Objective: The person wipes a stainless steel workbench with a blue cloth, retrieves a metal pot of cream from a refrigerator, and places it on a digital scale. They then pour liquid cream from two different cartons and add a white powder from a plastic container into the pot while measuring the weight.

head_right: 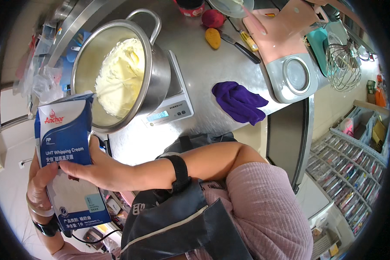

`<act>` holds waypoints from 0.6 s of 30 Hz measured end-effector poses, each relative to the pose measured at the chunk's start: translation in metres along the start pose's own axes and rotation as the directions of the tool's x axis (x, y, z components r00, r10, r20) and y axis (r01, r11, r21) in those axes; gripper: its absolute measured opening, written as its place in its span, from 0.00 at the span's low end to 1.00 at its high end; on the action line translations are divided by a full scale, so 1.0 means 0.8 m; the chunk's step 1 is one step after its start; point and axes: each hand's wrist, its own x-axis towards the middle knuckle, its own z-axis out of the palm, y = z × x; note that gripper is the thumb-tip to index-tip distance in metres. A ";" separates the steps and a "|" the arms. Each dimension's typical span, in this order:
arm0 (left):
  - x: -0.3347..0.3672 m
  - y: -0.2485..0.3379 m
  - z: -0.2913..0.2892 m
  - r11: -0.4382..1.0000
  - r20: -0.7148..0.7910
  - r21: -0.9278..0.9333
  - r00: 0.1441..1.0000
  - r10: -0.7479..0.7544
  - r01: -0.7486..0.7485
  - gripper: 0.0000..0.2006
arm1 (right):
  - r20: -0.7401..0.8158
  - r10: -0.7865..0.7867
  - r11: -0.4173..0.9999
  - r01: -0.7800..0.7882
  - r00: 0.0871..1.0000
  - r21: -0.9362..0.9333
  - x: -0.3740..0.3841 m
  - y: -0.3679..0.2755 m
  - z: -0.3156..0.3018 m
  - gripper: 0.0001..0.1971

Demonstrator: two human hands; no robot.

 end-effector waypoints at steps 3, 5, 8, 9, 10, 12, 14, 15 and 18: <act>0.001 0.000 0.005 0.999 -0.091 -0.030 0.995 -0.034 0.031 0.34 | -0.037 0.045 0.999 -0.045 0.998 0.016 0.004 0.000 -0.002 0.34; 0.001 0.000 0.008 0.999 -0.131 -0.031 0.991 -0.014 0.010 0.32 | -0.077 0.054 0.998 -0.055 0.996 -0.010 0.005 0.000 -0.003 0.32; -0.001 -0.003 0.007 0.998 -0.159 -0.058 0.987 0.002 -0.011 0.30 | -0.012 0.061 0.998 -0.062 0.998 -0.006 0.008 -0.001 -0.007 0.29; -0.002 -0.003 0.007 0.998 -0.163 -0.061 0.987 0.006 -0.016 0.30 | -0.014 0.000 1.000 0.001 1.000 0.017 0.007 -0.002 -0.007 0.24; -0.003 -0.004 0.007 0.997 -0.173 -0.070 0.985 0.004 -0.017 0.29 | -0.017 -0.062 0.997 0.062 0.998 0.041 0.008 -0.003 -0.006 0.20; -0.005 -0.005 0.006 0.996 -0.190 -0.084 0.982 0.005 -0.021 0.29 | -0.034 -0.070 0.997 0.070 0.997 0.024 0.009 0.003 -0.007 0.17; -0.005 -0.007 0.002 0.996 -0.151 -0.077 0.988 0.022 -0.034 0.28 | -0.055 -0.076 0.997 0.077 0.996 0.008 0.009 0.008 -0.007 0.15; -0.004 -0.008 -0.001 0.996 -0.153 -0.081 0.988 0.020 -0.033 0.28 | -0.055 -0.092 0.995 0.093 0.994 0.026 0.009 0.010 -0.007 0.14; -0.003 -0.013 -0.011 0.997 -0.120 -0.076 0.993 0.007 -0.016 0.27 | -0.081 -0.097 0.993 0.102 0.992 0.061 0.009 0.013 -0.004 0.12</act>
